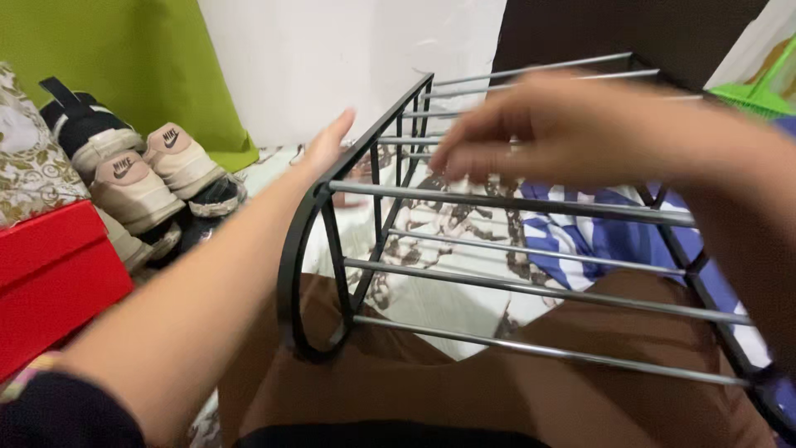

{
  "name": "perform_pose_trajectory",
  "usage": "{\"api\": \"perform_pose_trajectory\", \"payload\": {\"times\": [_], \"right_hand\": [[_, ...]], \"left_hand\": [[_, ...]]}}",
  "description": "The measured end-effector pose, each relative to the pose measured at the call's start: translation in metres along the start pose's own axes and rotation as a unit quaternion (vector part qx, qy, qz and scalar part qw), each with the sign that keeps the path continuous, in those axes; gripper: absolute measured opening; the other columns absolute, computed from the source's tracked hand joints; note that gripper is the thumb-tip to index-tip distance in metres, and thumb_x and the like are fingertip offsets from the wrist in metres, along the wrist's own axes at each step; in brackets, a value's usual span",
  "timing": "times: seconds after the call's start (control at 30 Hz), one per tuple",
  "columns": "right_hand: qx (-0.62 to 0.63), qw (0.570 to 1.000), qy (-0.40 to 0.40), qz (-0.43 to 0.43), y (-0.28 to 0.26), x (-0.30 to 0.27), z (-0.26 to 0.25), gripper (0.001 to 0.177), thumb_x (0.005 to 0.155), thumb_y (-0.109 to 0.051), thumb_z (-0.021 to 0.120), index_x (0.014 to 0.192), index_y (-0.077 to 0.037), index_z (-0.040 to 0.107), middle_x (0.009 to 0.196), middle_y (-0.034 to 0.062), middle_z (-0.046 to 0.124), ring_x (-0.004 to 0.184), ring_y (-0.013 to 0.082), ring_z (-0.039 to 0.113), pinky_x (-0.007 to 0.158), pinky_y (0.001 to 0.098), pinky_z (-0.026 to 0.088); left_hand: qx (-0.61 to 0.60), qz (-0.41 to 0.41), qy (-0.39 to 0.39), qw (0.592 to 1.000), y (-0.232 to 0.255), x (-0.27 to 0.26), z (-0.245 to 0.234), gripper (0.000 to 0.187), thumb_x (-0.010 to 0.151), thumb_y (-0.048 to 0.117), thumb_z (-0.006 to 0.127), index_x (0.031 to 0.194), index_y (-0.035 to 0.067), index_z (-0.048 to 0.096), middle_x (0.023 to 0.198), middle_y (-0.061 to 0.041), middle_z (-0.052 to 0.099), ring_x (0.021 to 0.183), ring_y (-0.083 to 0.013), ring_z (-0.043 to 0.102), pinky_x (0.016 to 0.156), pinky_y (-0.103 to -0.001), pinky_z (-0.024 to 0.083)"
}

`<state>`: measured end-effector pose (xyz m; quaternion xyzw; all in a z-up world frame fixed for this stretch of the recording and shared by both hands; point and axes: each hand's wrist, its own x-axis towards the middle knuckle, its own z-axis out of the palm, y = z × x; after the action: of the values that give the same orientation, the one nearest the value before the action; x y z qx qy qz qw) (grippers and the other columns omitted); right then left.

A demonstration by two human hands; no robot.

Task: The person assembles a metal rack by inserting vertical rods into a frame and attaching horizontal bars. They work on the floor, aligning and securing each component by hand.

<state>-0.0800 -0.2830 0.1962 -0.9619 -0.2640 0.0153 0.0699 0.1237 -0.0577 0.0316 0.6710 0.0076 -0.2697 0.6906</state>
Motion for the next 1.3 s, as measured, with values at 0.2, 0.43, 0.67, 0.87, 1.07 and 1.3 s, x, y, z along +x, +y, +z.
{"api": "perform_pose_trajectory", "payload": {"times": [0.2,0.43,0.67,0.87,1.07,1.3], "right_hand": [[-0.155,0.986,0.011,0.053,0.035,0.070,-0.023,0.045,0.095,-0.044,0.063,0.127,-0.014,0.070,0.114,0.0114,0.074,0.103,0.0290,0.071,0.095,0.0438,0.055],[0.051,0.998,-0.028,0.030,0.060,0.093,0.023,0.035,0.098,-0.026,0.058,0.128,-0.014,0.070,0.092,0.0029,0.082,0.086,0.0133,0.073,0.082,0.0351,0.055],[0.128,0.989,0.008,0.074,0.043,0.064,0.004,0.034,0.097,-0.019,0.059,0.127,-0.015,0.072,0.073,-0.0004,0.068,0.059,0.0099,0.051,0.055,0.0298,0.045],[0.132,0.988,0.058,0.052,0.034,0.047,-0.009,0.033,0.097,-0.019,0.060,0.126,-0.014,0.074,0.073,0.0014,0.070,0.060,0.0086,0.055,0.058,0.0268,0.049],[0.093,0.991,0.060,0.070,0.028,0.051,-0.005,0.033,0.098,-0.019,0.058,0.127,-0.019,0.074,0.072,0.0017,0.070,0.058,0.0101,0.054,0.056,0.0297,0.047],[0.093,0.991,0.073,0.064,0.027,0.050,0.000,0.032,0.095,-0.020,0.061,0.125,-0.019,0.074,0.073,-0.0009,0.072,0.056,0.0094,0.054,0.054,0.0286,0.046]], "left_hand": [[0.124,0.058,-0.089,0.987,0.041,0.023,0.007,0.029,0.100,0.030,0.056,0.103,0.007,0.074,0.086,-0.006,0.075,0.080,-0.0179,0.067,0.076,-0.040,0.053],[0.097,0.099,-0.061,0.988,0.050,-0.036,0.017,0.021,0.099,0.026,0.057,0.100,0.011,0.071,0.085,-0.002,0.074,0.078,-0.0125,0.065,0.076,-0.037,0.052],[0.082,0.159,-0.111,0.978,0.071,-0.087,0.021,0.025,0.102,0.028,0.063,0.097,0.004,0.070,0.085,-0.004,0.071,0.074,-0.0115,0.061,0.065,-0.033,0.049],[0.060,0.157,-0.129,0.977,0.079,-0.111,0.031,0.029,0.102,0.022,0.053,0.107,0.002,0.075,0.097,0.000,0.079,0.075,-0.0054,0.062,0.058,-0.023,0.047],[0.083,0.167,-0.188,0.964,0.079,-0.112,0.031,0.033,0.106,0.021,0.053,0.116,0.000,0.077,0.089,-0.001,0.071,0.072,-0.0039,0.057,0.056,-0.021,0.045],[0.030,0.178,-0.125,0.976,0.062,-0.102,0.033,0.034,0.106,0.023,0.045,0.108,0.002,0.072,0.093,-0.001,0.075,0.076,-0.0045,0.061,0.059,-0.024,0.048]]}}
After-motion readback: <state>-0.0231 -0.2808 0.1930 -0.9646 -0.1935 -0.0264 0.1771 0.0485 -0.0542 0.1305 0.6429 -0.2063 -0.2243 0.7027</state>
